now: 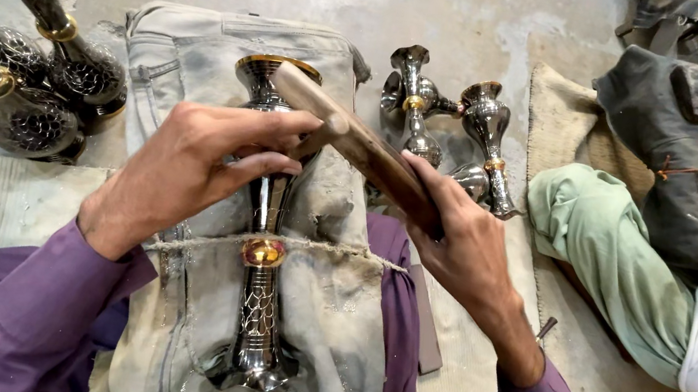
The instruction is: The person sits on the floor holding a small punch against a silver vase resting on a lap cushion and strikes the punch with a wooden mallet to emboss decorative patterns into the metal. The person repositions the punch repeatedly around the vase body and fluted rim, working the surface section by section.
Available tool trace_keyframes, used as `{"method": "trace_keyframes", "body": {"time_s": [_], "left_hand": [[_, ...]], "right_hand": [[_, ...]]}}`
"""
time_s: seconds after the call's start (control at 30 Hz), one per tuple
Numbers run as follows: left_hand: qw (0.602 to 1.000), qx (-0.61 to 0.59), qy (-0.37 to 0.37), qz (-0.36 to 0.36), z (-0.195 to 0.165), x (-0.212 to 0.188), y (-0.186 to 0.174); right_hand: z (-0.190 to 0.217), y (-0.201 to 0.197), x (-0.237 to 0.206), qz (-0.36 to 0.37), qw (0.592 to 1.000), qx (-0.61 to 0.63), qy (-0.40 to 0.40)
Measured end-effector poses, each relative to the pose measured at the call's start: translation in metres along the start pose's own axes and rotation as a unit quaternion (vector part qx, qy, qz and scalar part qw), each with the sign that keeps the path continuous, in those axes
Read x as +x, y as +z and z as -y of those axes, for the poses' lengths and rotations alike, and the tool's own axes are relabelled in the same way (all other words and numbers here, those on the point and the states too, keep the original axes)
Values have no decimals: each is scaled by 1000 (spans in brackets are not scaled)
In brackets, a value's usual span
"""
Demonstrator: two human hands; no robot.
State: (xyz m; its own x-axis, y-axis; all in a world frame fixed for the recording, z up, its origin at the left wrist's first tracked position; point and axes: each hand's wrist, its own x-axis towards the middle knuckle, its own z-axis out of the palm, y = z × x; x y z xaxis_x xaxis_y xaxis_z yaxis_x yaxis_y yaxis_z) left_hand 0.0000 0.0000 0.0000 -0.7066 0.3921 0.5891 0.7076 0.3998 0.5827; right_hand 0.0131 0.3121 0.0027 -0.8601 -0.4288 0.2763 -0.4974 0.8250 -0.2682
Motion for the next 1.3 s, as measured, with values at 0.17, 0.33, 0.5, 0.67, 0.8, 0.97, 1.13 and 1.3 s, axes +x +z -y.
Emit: {"method": "trace_keyframes", "body": {"time_s": [0.17,0.33,0.5,0.67,0.8,0.97,1.13,1.3], "left_hand": [[999,11,-23,39,33,16,22],[999,-8,-14,31,77,22,23],[999,25,-3,40,75,33,35],[993,59,-58,86,30,57,1],[999,31,-17,39,-2,65,-26],[1000,24,-1,9,-29,75,-42],[999,7,-24,-42,-45,66,-51],[984,-109,-75,-116,-40,39,-43]], "right_hand": [[-44,21,19,-25,994,-98,42],[-64,30,46,-154,981,108,-46],[-72,18,44,-205,972,-40,-109],[-37,-37,49,-172,974,-135,-65],[-14,-69,55,-174,981,44,-69],[10,-112,57,-199,977,-41,-66],[22,-134,75,-100,992,-48,-55],[38,-142,90,-131,980,25,-151]]}}
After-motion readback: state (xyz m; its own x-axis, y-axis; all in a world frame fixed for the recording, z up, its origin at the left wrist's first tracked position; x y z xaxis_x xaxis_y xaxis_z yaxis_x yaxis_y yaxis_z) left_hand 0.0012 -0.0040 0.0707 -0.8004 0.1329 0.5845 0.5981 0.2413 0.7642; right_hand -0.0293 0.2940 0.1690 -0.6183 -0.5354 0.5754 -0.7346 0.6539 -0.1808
